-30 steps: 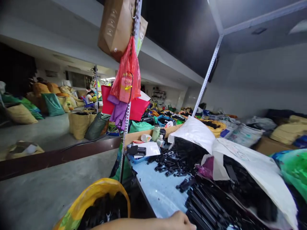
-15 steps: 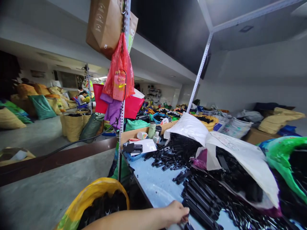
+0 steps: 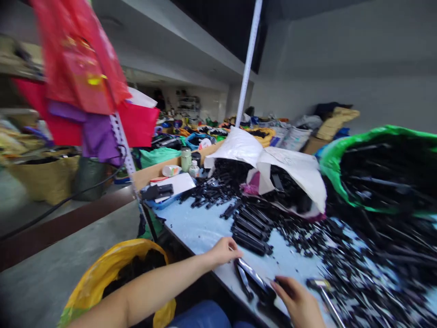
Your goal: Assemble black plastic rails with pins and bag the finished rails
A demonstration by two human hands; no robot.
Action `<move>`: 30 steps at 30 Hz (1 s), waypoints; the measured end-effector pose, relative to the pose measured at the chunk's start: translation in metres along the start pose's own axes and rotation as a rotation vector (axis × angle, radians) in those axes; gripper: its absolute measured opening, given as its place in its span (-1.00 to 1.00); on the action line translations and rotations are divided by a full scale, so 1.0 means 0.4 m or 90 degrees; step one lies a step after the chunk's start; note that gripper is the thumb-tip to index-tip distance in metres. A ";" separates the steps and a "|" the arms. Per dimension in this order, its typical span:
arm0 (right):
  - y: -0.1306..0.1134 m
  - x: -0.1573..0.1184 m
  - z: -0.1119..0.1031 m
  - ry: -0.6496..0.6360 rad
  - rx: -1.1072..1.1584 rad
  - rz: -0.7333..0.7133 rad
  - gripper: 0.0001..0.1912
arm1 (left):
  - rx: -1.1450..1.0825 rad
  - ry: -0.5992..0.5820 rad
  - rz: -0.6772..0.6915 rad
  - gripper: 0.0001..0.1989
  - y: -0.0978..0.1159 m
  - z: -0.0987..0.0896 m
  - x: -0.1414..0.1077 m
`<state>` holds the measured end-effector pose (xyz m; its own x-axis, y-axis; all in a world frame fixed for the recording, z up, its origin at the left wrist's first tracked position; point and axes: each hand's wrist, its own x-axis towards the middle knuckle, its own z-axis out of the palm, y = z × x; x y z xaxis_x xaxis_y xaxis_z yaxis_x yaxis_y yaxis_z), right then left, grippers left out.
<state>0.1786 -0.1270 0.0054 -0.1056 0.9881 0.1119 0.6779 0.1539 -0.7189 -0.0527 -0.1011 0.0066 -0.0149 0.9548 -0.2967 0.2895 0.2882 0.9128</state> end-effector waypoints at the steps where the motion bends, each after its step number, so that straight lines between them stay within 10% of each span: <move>1: -0.018 -0.003 -0.010 -0.009 0.006 0.007 -0.66 | -0.005 -0.016 0.007 -0.72 -0.001 0.001 0.004; 7: -0.085 0.008 -0.072 -0.004 -0.032 0.046 -0.69 | 0.002 -0.175 0.012 -0.68 -0.014 -0.021 0.032; 15: -0.120 0.019 -0.099 -0.225 -0.104 0.096 -0.85 | 0.071 -0.197 0.093 -0.76 -0.015 -0.023 0.066; 22: -0.172 0.014 -0.042 -0.235 -0.388 -0.010 -0.85 | 0.205 -0.107 0.318 -0.80 -0.005 -0.010 0.022; 26: -0.125 -0.030 0.000 -0.183 -0.382 -0.026 -0.76 | 0.483 -0.228 0.660 -0.73 0.028 0.030 -0.006; 30: -0.014 -0.106 0.038 -0.051 -0.247 -0.155 -0.63 | 0.648 -0.284 0.666 -0.52 0.037 0.075 -0.022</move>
<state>0.1682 -0.1697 -0.0056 -0.3405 0.9227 0.1809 0.8474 0.3845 -0.3663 -0.0196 -0.1074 0.0144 0.8343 0.5399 0.1116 0.5044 -0.8292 0.2408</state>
